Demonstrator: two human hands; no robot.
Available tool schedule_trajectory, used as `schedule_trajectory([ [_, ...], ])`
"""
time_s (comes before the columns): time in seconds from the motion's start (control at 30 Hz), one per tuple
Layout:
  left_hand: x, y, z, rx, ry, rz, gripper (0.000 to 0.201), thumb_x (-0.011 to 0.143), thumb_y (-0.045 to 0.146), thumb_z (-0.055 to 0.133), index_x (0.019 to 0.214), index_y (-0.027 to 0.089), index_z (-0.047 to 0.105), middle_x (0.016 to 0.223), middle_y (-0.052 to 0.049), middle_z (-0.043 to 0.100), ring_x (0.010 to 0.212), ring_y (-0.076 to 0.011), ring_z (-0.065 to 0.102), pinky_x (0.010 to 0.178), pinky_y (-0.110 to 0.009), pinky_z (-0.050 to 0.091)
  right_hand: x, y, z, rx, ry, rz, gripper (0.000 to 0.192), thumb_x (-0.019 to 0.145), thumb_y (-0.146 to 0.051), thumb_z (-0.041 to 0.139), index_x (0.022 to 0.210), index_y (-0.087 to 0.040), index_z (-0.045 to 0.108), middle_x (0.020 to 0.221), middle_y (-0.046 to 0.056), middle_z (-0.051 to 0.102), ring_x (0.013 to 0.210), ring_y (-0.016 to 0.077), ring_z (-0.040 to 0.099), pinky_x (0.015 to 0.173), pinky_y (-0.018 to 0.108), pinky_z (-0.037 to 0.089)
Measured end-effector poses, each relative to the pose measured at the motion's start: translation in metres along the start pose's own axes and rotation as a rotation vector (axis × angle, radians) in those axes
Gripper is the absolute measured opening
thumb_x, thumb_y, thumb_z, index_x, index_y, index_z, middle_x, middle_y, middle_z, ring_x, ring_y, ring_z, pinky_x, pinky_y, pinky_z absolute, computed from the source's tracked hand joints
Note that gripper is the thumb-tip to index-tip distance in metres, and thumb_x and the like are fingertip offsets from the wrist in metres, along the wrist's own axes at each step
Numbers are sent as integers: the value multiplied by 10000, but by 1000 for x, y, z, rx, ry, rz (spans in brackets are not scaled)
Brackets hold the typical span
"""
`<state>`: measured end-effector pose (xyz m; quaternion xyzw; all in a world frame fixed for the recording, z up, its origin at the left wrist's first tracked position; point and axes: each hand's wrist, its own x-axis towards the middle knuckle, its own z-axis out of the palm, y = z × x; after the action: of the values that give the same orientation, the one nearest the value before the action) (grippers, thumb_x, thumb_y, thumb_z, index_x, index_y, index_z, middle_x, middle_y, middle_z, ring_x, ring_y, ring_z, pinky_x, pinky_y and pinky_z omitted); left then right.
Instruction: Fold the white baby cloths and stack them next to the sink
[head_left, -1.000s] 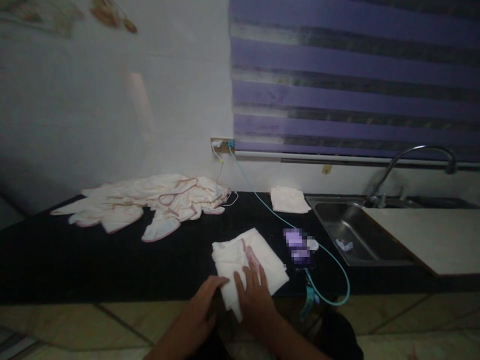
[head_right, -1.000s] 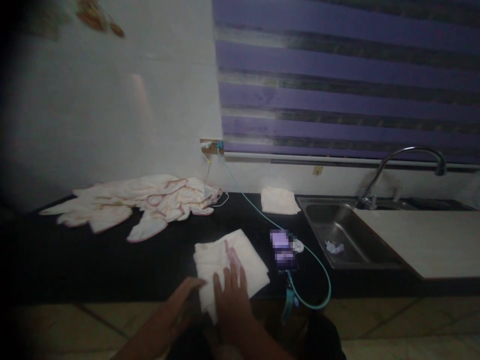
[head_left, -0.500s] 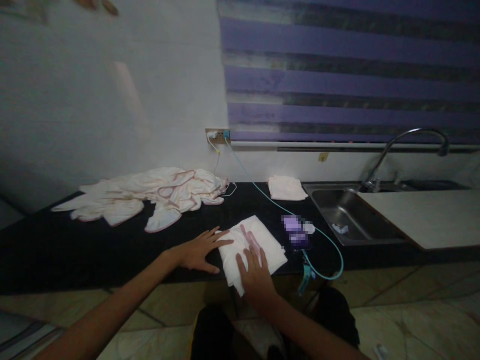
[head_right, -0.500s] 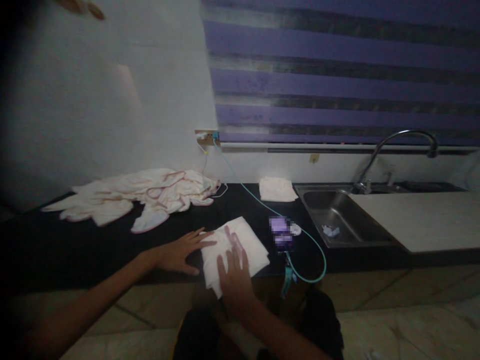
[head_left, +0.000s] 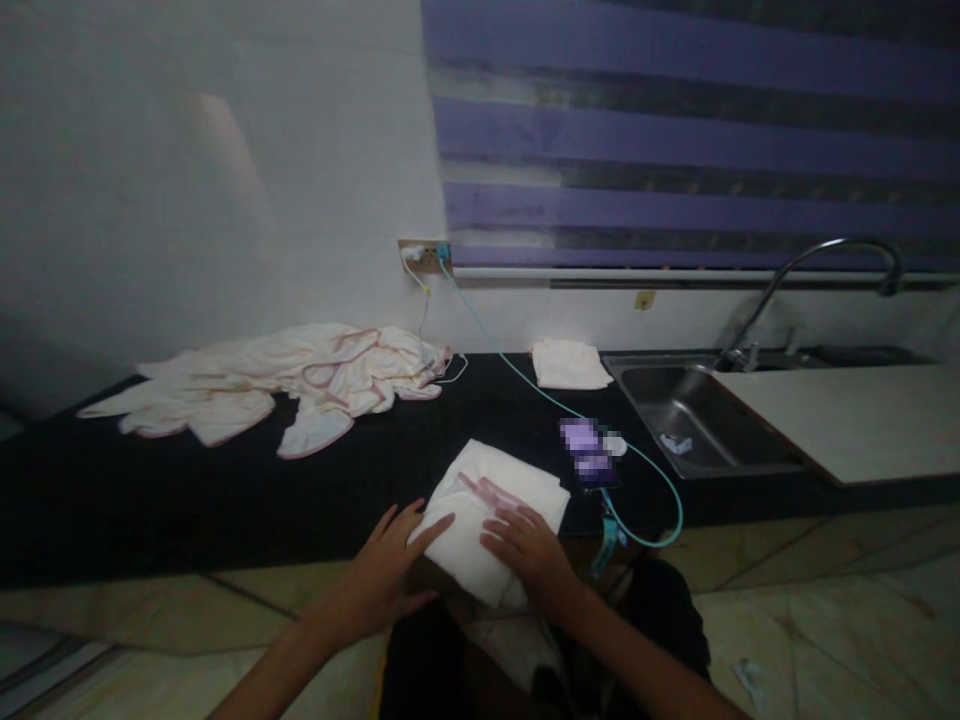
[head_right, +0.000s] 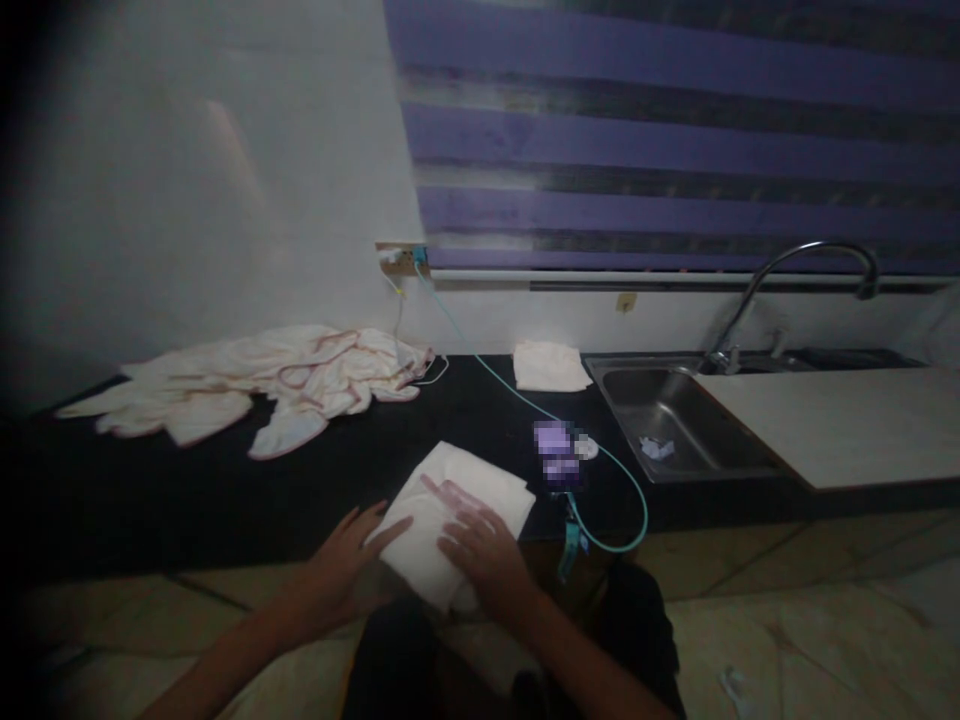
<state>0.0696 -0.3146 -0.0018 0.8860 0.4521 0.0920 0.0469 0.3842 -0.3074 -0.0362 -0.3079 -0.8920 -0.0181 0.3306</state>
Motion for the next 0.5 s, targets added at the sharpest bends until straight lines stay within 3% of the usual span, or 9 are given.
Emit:
schedule_trajectory([
  [0.13,-12,16,9,-24,174,33,716,1006,268,523,1654,336,228,1441,-125,599,1371,-254,556,1259,-575,336,3,7,-23,240,-40,95,323,981,-291,520,1259,-258,682,1270,58,759,1248,185,673,1109,381,458],
  [0.23,-13,28,9,-40,354,70,578,963,242,561,1529,310,465,1311,-117,648,1275,-255,611,1223,-554,401,5,9,-39,384,-60,142,376,912,-372,583,1255,-260,690,1254,67,769,1183,209,712,1143,414,420],
  [0.33,-14,43,-1,-153,514,83,399,915,200,600,1306,276,640,1378,-136,608,1386,-302,530,1208,-606,399,8,4,-60,511,-96,116,509,821,-428,679,1304,-269,685,1259,81,770,1145,257,733,1188,483,367],
  [0.43,-17,65,-21,-439,469,11,234,912,230,651,1145,251,672,1492,-138,563,1507,-341,411,1183,-607,426,16,-12,-89,622,-46,246,444,825,-345,647,1257,-278,726,1241,66,777,1139,261,735,1151,460,423],
  [0.5,-18,81,-31,-718,420,-86,206,925,327,661,1110,236,648,1438,-147,625,1434,-341,513,1138,-546,491,22,-28,-109,696,5,395,389,823,-263,612,1183,-263,759,1184,58,792,1099,249,747,1023,390,525],
])
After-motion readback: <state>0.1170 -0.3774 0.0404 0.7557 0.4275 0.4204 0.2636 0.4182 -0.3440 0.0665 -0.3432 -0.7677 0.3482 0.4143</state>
